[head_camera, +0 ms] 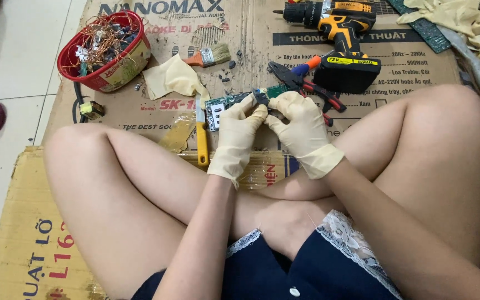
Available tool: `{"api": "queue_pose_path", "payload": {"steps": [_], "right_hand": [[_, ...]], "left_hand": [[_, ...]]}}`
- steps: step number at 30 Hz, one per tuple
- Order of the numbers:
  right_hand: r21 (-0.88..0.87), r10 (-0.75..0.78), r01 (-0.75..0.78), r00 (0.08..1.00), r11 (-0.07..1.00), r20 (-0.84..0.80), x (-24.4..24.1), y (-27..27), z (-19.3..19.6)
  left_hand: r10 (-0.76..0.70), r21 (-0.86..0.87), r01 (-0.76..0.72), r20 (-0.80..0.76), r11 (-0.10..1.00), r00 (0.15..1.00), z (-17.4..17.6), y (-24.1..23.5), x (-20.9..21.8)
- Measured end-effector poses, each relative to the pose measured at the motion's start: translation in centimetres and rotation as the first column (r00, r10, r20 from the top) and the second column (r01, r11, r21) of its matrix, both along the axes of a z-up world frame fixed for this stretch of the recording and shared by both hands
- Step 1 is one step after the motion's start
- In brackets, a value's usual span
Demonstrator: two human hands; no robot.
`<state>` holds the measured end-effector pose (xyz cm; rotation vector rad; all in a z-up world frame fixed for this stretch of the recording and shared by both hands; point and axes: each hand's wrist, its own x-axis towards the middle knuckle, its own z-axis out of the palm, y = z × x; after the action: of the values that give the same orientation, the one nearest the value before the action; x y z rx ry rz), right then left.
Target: The person sits on the floor and uses a screwdriver to remove screws from a circuit board. They then use pliers to pull out components and wires from the board, placing the removed parts on the floor.
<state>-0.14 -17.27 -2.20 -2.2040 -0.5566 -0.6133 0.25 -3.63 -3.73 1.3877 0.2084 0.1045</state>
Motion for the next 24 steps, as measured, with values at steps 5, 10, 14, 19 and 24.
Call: {"api": "queue_pose_path", "payload": {"steps": [5, 10, 14, 19, 24], "right_hand": [[0.067, -0.008, 0.012, 0.999, 0.998, -0.053, 0.7, -0.5, -1.1], [0.125, 0.019, -0.004, 0.993, 0.992, -0.117, 0.6, -1.0, -0.9], [0.103, 0.026, -0.022, 0.999, 0.994, -0.033, 0.3, -0.8, -0.1], [0.12, 0.026, -0.029, 0.999, 0.992, 0.027, 0.4, -0.5, -0.5], [0.159, 0.044, -0.053, 0.997, 0.986, 0.057, 0.2, -0.4, -0.5]], "left_hand": [[-0.026, 0.009, 0.027, -0.021, 1.0, 0.999, -0.1, -0.1, 0.0], [-0.089, -0.01, 0.088, -0.049, 0.996, 0.995, 0.2, -0.1, -0.2], [-0.082, -0.03, 0.08, -0.052, 0.996, 0.995, -0.6, 0.2, 0.1], [-0.013, -0.03, 0.012, -0.057, 0.999, 0.998, -0.6, 0.3, 0.0], [0.027, -0.044, -0.03, -0.087, 0.999, 0.996, 0.3, 0.0, -0.8]]}}
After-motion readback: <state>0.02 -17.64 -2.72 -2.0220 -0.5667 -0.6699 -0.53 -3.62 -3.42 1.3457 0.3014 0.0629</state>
